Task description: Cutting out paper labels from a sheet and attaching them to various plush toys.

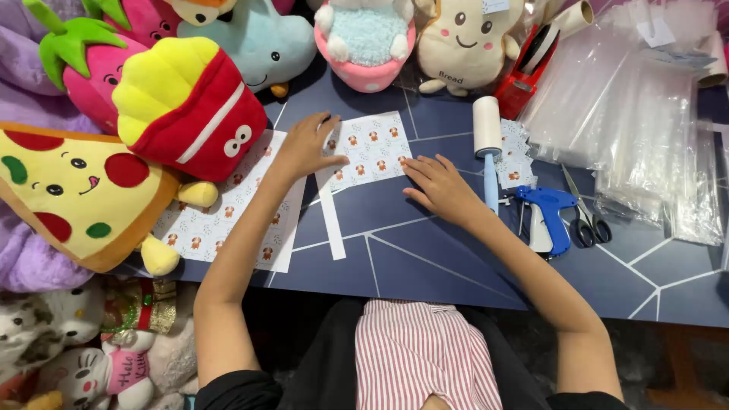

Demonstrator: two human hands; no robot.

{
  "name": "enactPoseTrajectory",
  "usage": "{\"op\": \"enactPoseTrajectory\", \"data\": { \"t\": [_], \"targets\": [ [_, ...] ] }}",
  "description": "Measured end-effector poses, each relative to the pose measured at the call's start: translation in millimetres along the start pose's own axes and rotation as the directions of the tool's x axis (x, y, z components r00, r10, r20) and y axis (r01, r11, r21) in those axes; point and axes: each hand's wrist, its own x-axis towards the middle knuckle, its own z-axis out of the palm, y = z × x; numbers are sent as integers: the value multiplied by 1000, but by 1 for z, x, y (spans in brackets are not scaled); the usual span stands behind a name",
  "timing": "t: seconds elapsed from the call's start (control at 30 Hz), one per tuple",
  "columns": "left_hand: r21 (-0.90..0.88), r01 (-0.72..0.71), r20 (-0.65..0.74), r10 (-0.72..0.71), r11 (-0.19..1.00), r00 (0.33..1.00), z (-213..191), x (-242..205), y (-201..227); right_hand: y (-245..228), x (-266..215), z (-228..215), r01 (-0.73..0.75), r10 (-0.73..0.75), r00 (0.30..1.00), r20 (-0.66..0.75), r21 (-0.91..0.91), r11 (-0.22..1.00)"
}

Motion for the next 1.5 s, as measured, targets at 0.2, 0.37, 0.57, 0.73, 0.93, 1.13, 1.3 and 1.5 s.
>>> {"op": "enactPoseTrajectory", "data": {
  "t": [0.2,0.37,0.57,0.73,0.93,1.13,1.3,1.5],
  "targets": [
    [34,-15,35,14,999,999,8,30,13,-2,-29,-18,-71,72,997,-11,39,997],
    [-29,73,138,-68,997,988,32,67,-15,7,-53,-37,-134,136,987,-84,32,991],
    [-190,52,143,-25,980,989,22,69,0,17,-70,-50,-218,233,961,-149,108,970],
    [-381,-93,107,144,920,984,-28,52,58,15,-56,-58,-282,371,916,-155,409,868],
    [-352,-315,-92,303,881,949,-79,55,112,54,-40,-16,-362,603,793,-87,728,582],
    [138,-379,-703,360,915,614,-44,75,114,59,-11,-65,-208,655,717,-238,824,527],
    [-275,-508,-590,273,817,759,-10,57,157,66,11,-89,-16,737,628,-249,943,332],
    [-987,94,80,-106,134,991,76,90,160,59,28,-88,27,733,639,-235,958,284]
  ]
}}
